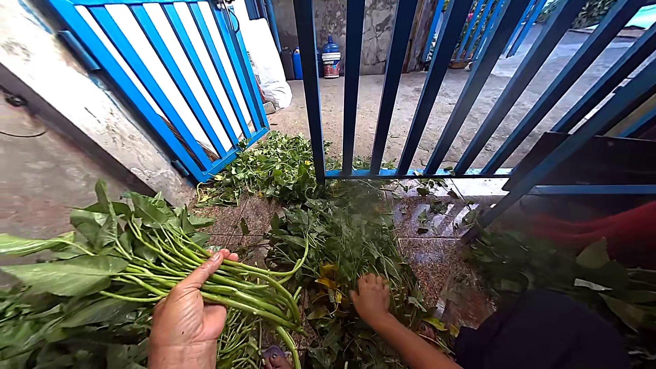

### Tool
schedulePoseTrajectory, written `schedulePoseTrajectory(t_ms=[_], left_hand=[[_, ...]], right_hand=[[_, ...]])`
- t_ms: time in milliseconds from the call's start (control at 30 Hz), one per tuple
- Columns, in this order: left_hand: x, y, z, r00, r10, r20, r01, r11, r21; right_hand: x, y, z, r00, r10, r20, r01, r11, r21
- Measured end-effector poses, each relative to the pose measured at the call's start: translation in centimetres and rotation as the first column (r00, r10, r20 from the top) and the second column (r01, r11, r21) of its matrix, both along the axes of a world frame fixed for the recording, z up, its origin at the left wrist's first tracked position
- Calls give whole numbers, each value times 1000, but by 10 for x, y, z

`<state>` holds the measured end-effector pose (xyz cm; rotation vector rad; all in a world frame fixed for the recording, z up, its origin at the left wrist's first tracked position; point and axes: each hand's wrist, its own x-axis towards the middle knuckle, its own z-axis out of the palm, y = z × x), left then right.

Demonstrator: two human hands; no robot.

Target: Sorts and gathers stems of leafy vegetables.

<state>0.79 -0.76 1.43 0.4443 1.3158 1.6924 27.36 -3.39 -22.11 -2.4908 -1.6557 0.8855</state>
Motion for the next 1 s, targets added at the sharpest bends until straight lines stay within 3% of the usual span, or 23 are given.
schedulePoseTrajectory(t_ms=[100,167,233,300,400,467,567,667,767,933,1000], left_hand=[[0,-1,0,1000,4,-3,-4,1000,0],[-2,-2,1,1000,10,-2,-10,1000,3],[-4,-3,1,1000,19,2,-19,1000,1],[-7,-3,1,1000,20,9,-20,1000,6],[-8,-3,3,999,30,16,-30,1000,8],[-7,-3,4,999,28,19,-29,999,16],[-5,-1,4,999,42,15,-42,999,5],[-5,0,4,999,47,18,-47,999,-7],[-7,1,5,997,66,30,-66,998,-14],[-17,0,9,996,74,55,-75,997,13],[-19,-1,11,995,91,30,-92,996,15]], right_hand=[[-4,11,-28,992,-107,-74,101,991,-82],[-7,5,-17,972,-142,-188,163,981,106],[-6,-3,0,944,-122,-307,249,874,418],[2,-6,18,927,-156,-341,321,801,506],[21,6,39,928,-326,-178,359,910,208],[18,19,40,932,-346,-109,361,908,213],[-5,43,28,987,-147,-57,158,941,300],[-22,66,-1,1000,-18,19,16,996,91],[-10,76,-20,999,-36,11,36,999,-27],[44,69,3,977,-194,-91,205,970,132],[64,62,8,982,-187,-24,187,982,29]])
